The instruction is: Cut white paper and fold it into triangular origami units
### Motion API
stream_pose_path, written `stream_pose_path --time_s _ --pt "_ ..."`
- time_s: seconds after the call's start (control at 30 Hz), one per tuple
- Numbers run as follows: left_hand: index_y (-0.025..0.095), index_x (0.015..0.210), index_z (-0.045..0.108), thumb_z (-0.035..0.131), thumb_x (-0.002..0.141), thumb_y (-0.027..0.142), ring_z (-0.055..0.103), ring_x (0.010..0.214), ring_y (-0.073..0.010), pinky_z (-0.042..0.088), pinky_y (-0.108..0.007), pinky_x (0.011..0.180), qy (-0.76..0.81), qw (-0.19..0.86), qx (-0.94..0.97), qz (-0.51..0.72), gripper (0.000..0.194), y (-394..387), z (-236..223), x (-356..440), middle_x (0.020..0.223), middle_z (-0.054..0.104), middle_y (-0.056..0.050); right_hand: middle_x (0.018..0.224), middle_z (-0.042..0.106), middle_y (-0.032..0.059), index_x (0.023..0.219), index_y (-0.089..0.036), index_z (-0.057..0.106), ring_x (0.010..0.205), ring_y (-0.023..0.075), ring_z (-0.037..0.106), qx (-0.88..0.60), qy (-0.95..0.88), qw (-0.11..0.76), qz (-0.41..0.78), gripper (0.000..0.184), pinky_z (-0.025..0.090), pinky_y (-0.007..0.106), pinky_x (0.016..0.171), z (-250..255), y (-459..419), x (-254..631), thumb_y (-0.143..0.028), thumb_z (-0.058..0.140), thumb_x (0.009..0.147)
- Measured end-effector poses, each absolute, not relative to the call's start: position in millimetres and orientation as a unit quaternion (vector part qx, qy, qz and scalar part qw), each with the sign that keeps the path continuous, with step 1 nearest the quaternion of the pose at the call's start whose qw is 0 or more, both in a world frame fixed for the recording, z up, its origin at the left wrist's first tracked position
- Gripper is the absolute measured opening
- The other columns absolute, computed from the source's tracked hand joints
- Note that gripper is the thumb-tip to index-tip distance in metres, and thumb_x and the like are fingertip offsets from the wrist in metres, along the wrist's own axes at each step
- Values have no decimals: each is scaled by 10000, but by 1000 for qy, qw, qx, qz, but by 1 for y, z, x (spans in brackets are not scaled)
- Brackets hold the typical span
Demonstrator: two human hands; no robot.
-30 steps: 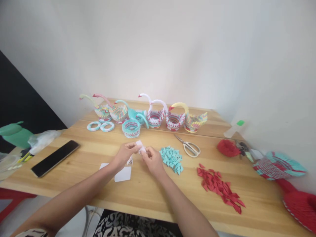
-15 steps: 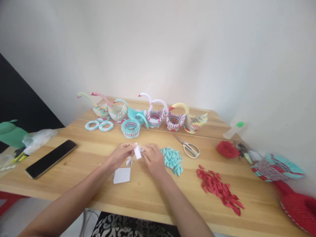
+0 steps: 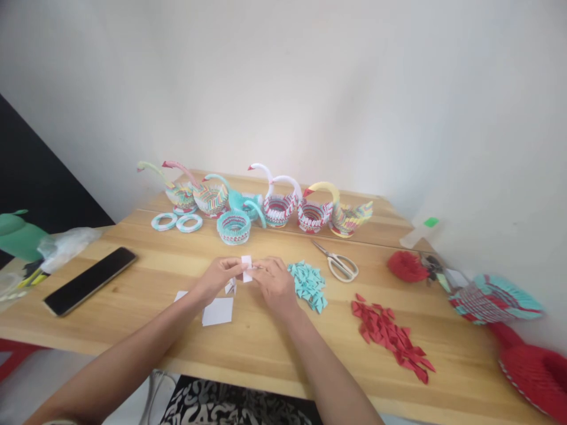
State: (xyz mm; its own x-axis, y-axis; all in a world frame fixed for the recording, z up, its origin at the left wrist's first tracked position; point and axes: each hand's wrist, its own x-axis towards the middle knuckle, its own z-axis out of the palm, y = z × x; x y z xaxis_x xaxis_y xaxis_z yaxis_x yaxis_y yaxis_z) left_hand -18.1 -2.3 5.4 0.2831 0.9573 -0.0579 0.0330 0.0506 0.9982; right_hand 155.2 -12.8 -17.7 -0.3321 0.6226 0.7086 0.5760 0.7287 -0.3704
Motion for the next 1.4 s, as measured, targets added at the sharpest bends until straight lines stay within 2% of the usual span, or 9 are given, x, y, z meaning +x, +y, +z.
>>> stream_pose_path --time_s 0.1,0.23,0.43,0.57,0.87,1.03,1.17,1.27,1.4 --pt "140 574 558 572 730 447 424 545 -99 327 -223 561 444 547 585 401 346 -1 3 -19 553 496 23 980 637 53 944 -298 691 926 199 518 -361 -815 451 43 233 462 330 724 -18 -12 155 -157 527 858" --pt "142 606 555 515 770 430 434 572 -110 336 -223 575 426 511 632 397 334 0 0 -19 574 485 21 983 626 56 878 -255 684 931 202 527 -375 -799 464 75 148 448 369 800 -17 -12 154 -187 557 844" --pt "146 659 576 448 821 408 509 646 -143 385 -234 633 412 485 668 386 333 -1 1 -19 647 572 -16 983 617 57 832 -236 655 960 210 548 -412 -757 488 135 105 429 396 858 -17 -13 153 -234 550 841" --pt "142 700 603 422 844 392 536 678 -157 399 -245 666 395 474 694 370 341 -2 -1 -20 694 599 -33 987 621 64 799 -219 631 940 203 564 -429 -727 503 185 99 445 365 826 -18 -13 154 -249 544 836" --pt "165 720 589 350 888 344 526 660 -147 377 -232 647 393 396 753 350 343 -5 -5 -18 692 581 -22 828 655 33 722 -194 607 827 175 605 -452 -667 496 324 147 466 293 760 -19 -11 155 -306 572 812" --pt "172 735 589 336 898 337 545 679 -152 384 -233 655 404 379 761 337 343 -4 -9 -18 715 598 -27 808 646 35 718 -199 612 824 176 599 -438 -683 497 306 136 468 304 761 -19 -10 155 -293 581 812" --pt "172 692 585 376 877 355 542 658 -149 392 -232 644 417 399 736 354 334 -4 -8 -16 678 594 -21 920 635 49 821 -222 646 863 186 582 -424 -721 493 240 71 477 331 762 -19 -10 156 -276 604 800" --pt "164 660 578 419 846 392 540 638 -146 398 -232 630 423 445 694 375 335 -3 -6 -15 642 586 -17 1005 610 55 838 -245 670 937 203 552 -402 -762 482 158 84 461 370 805 -20 -10 158 -226 594 811" --pt "149 639 586 512 775 421 525 605 -135 408 -236 618 415 537 623 388 313 1 -9 -15 608 578 -9 1032 602 59 824 -254 686 935 209 533 -382 -796 459 95 129 463 361 757 -21 -9 160 -195 572 828"
